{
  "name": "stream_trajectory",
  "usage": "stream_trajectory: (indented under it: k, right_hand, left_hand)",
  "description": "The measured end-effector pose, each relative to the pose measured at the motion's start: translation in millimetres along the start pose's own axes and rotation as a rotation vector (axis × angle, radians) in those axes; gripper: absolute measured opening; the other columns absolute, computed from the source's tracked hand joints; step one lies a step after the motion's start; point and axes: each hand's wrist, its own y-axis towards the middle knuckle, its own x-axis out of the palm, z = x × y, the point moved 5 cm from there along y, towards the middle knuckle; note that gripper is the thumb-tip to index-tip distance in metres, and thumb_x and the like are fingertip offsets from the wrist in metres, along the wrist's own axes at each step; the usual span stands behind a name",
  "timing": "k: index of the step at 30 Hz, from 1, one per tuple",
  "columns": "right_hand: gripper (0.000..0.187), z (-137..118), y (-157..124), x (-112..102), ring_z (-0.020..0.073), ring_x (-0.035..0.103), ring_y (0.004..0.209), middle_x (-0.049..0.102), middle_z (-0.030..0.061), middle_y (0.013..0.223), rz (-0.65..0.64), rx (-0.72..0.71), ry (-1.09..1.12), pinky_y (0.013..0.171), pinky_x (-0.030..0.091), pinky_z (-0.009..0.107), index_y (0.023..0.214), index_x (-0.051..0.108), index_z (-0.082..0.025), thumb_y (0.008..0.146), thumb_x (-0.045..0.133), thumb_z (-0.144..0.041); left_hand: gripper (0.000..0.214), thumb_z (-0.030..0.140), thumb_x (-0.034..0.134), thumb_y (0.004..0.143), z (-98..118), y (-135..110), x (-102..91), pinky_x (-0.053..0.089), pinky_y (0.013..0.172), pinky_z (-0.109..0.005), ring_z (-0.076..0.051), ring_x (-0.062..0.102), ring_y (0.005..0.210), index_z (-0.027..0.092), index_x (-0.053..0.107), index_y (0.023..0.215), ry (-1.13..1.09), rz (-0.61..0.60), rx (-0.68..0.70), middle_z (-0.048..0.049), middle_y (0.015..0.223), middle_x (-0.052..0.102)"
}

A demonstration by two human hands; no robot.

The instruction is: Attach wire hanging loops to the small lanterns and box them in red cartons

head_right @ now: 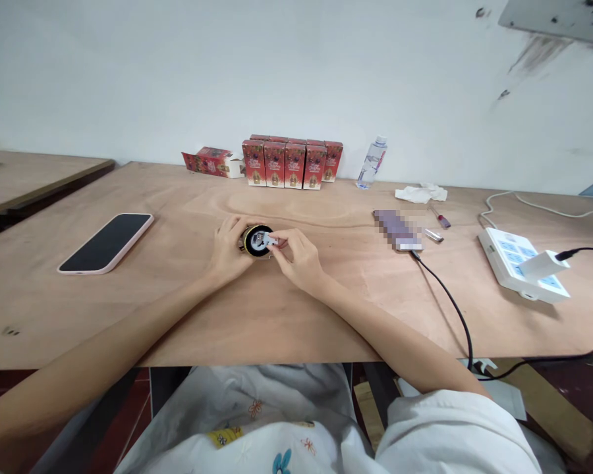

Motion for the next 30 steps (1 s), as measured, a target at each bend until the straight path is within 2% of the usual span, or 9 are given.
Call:
stream_trajectory:
  k: [5,11,14,17,20,23,26,30]
  right_hand:
    - [0.018,-2,-2,7,0.0180,0.062,0.084,0.064,0.0068,0.090,-0.082,-0.061,-0.010,0.080,0.053,0.034,0.106,0.063,-0.021,0.094,0.050,-0.023]
    - [0.026,-7,-2,11,0.0198,0.058,0.084,0.058,0.0093,0.090,-0.120,-0.133,-0.180,0.075,0.053,0.035,0.109,0.062,-0.019,0.095,0.040,-0.015]
    - [0.026,-9,-3,12,0.0208,0.058,0.082,0.060,0.0093,0.089,-0.092,-0.191,-0.211,0.074,0.052,0.036,0.114,0.057,-0.018,0.094,0.042,-0.014]
    - [0.024,-9,-3,11,0.0191,0.058,0.079,0.061,0.0082,0.090,-0.029,-0.212,-0.188,0.070,0.053,0.032,0.116,0.052,-0.018,0.093,0.045,-0.014]
    - [0.017,-11,-2,10,0.0193,0.058,0.078,0.062,0.0071,0.084,-0.024,-0.239,-0.191,0.069,0.052,0.032,0.107,0.055,-0.018,0.094,0.045,-0.014]
    - [0.019,-13,-2,10,0.0203,0.056,0.079,0.062,0.0074,0.083,-0.061,-0.270,-0.242,0.071,0.051,0.034,0.101,0.060,-0.018,0.095,0.043,-0.014]
    - [0.022,-16,-3,11,0.0200,0.054,0.079,0.064,0.0077,0.086,-0.076,-0.364,-0.336,0.073,0.050,0.034,0.101,0.063,-0.018,0.095,0.043,-0.012]
    - [0.024,-22,-5,11,0.0187,0.054,0.081,0.066,0.0063,0.086,-0.035,-0.506,-0.485,0.075,0.049,0.031,0.103,0.063,-0.016,0.093,0.044,-0.006]
  left_hand:
    - [0.035,0.022,0.068,0.074,-1,-1,2.1,0.037,0.088,-0.040,-0.027,0.056,0.106,0.026,0.062,0.108,0.087,-0.005,0.006,-0.0061,0.109,0.064]
    - [0.034,0.023,0.065,0.074,-2,-2,1.5,0.037,0.087,-0.041,-0.028,0.055,0.104,0.026,0.062,0.108,0.142,0.010,-0.005,-0.0070,0.107,0.063]
    - [0.035,0.022,0.064,0.074,-2,-2,1.1,0.036,0.088,-0.042,-0.029,0.055,0.104,0.025,0.062,0.109,0.150,0.004,-0.014,-0.0072,0.107,0.062]
    - [0.037,0.022,0.064,0.074,-1,-2,1.0,0.036,0.089,-0.044,-0.029,0.054,0.105,0.025,0.062,0.110,0.157,0.000,-0.017,-0.0074,0.108,0.062]
    - [0.037,0.021,0.064,0.073,-1,-2,1.2,0.036,0.088,-0.044,-0.030,0.054,0.105,0.025,0.062,0.110,0.161,-0.004,-0.022,-0.0076,0.108,0.062]
    - [0.036,0.021,0.064,0.073,-2,-2,1.2,0.036,0.088,-0.044,-0.030,0.054,0.105,0.026,0.062,0.109,0.167,-0.006,-0.024,-0.0076,0.108,0.062]
    - [0.036,0.021,0.062,0.074,-1,-2,1.2,0.036,0.088,-0.044,-0.030,0.054,0.105,0.025,0.062,0.110,0.180,-0.008,-0.015,-0.0079,0.108,0.062]
    - [0.035,0.020,0.060,0.076,1,-3,1.6,0.036,0.089,-0.043,-0.029,0.054,0.107,0.026,0.062,0.111,0.209,-0.020,-0.011,-0.0077,0.110,0.062]
